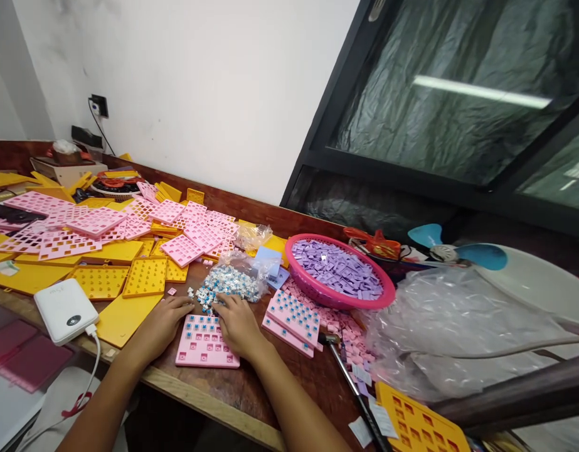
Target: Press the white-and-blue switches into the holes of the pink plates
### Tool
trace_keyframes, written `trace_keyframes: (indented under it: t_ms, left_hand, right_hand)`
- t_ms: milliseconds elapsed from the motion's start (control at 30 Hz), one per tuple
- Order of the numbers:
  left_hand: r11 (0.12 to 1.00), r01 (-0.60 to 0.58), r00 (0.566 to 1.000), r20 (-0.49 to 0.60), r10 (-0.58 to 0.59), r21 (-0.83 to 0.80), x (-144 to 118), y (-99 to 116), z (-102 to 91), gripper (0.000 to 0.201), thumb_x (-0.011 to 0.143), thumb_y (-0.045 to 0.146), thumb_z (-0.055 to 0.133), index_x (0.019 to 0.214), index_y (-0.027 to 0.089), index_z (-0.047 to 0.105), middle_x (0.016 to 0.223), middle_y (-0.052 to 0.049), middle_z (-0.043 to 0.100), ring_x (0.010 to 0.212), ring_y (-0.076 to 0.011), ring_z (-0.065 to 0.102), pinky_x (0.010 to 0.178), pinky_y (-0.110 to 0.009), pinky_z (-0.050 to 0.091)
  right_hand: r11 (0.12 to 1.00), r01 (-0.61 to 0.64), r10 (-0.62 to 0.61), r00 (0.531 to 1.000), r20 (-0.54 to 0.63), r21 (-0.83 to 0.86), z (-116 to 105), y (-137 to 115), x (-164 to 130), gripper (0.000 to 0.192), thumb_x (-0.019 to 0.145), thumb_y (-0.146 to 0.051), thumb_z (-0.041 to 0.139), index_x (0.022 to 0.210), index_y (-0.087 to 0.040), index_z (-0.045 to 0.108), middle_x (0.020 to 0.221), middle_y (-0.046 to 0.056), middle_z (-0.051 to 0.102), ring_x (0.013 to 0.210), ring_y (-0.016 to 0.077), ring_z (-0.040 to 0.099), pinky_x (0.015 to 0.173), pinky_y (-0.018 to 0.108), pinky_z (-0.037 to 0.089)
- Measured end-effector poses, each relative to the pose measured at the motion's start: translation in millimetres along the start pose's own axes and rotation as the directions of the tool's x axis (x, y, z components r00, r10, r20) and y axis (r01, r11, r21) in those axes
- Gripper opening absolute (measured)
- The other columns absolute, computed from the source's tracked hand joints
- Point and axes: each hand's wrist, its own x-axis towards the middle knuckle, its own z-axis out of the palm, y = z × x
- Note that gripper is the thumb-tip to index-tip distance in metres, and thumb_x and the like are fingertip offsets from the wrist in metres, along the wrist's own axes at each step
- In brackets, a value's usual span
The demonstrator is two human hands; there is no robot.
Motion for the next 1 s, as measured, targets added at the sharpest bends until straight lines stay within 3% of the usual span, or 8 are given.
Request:
trace_keyframes:
  t_ms: [200, 400, 533, 667, 833, 1000]
  left_hand:
    - [0.983, 0.14, 0.99, -0.01, -0.142, -0.119, 0, -2, -5.5, 0.023, 0.095, 0.011, 0.053, 0.103, 0.019, 0.073, 0.108, -0.009, 0.069, 0.104, -0.0226, 0.064, 0.094, -0.034, 0.049]
    - [0.963, 0.229, 0.972, -0.015, -0.234, -0.144, -2, 1, -10.6, 0.018, 0.095, 0.014, 0.054, 0.098, 0.017, 0.071, 0.105, -0.01, 0.069, 0.102, -0.0251, 0.063, 0.092, -0.038, 0.049]
    - [0.943, 0.089, 0.993, -0.04, -0.108, -0.321, -7, 16, -21.8, 0.024, 0.101, 0.022, 0.047, 0.107, 0.021, 0.07, 0.109, -0.008, 0.07, 0.103, -0.0215, 0.064, 0.093, -0.035, 0.05]
    - [0.877, -0.007, 0.998, -0.057, -0.024, -0.48, -11, 31, -31.5, 0.022, 0.099, 0.024, 0.054, 0.114, 0.025, 0.07, 0.115, -0.004, 0.071, 0.108, -0.0202, 0.064, 0.097, -0.033, 0.05]
    - [0.887, 0.015, 0.997, -0.06, -0.048, -0.462, -13, 40, -33.4, 0.025, 0.097, 0.023, 0.058, 0.119, 0.026, 0.069, 0.118, -0.005, 0.071, 0.108, -0.0204, 0.065, 0.096, -0.032, 0.051]
    - [0.917, -0.103, 0.994, 0.001, 0.113, -0.384, -11, 52, -19.5, 0.028, 0.101, 0.018, 0.047, 0.114, 0.025, 0.071, 0.116, -0.005, 0.07, 0.11, -0.0189, 0.062, 0.098, -0.032, 0.05]
  right_hand:
    - [0.99, -0.068, 0.078, 0.994, -0.08, 0.121, 1, 11, -1, 0.038, 0.088, 0.001, 0.05, 0.109, -0.02, 0.073, 0.118, 0.01, 0.066, 0.113, 0.0241, 0.058, 0.102, 0.041, 0.046]
    - [0.978, -0.173, 0.173, 0.985, 0.003, 0.114, -11, 23, 0, 0.018, 0.093, -0.016, 0.061, 0.101, -0.02, 0.077, 0.101, 0.008, 0.071, 0.1, 0.0247, 0.063, 0.091, 0.038, 0.047]
    - [0.971, -0.209, 0.205, 0.978, 0.048, 0.114, -17, 28, -3, 0.023, 0.091, -0.013, 0.059, 0.103, -0.019, 0.078, 0.101, 0.009, 0.073, 0.099, 0.0246, 0.065, 0.091, 0.037, 0.048]
    - [0.968, -0.218, 0.211, 0.975, 0.065, 0.127, -19, 36, -6, 0.032, 0.088, -0.006, 0.055, 0.106, -0.019, 0.079, 0.103, 0.009, 0.073, 0.099, 0.024, 0.066, 0.09, 0.035, 0.049]
    - [0.973, -0.205, 0.197, 0.977, 0.083, 0.103, -22, 40, -7, 0.027, 0.091, -0.014, 0.061, 0.109, -0.024, 0.078, 0.102, 0.006, 0.074, 0.097, 0.0228, 0.067, 0.086, 0.032, 0.048]
    - [0.969, -0.245, 0.247, 0.968, 0.051, -0.036, -22, 35, -6, 0.017, 0.097, -0.026, 0.062, 0.088, -0.022, 0.076, 0.091, 0.005, 0.074, 0.09, 0.0217, 0.067, 0.077, 0.03, 0.043]
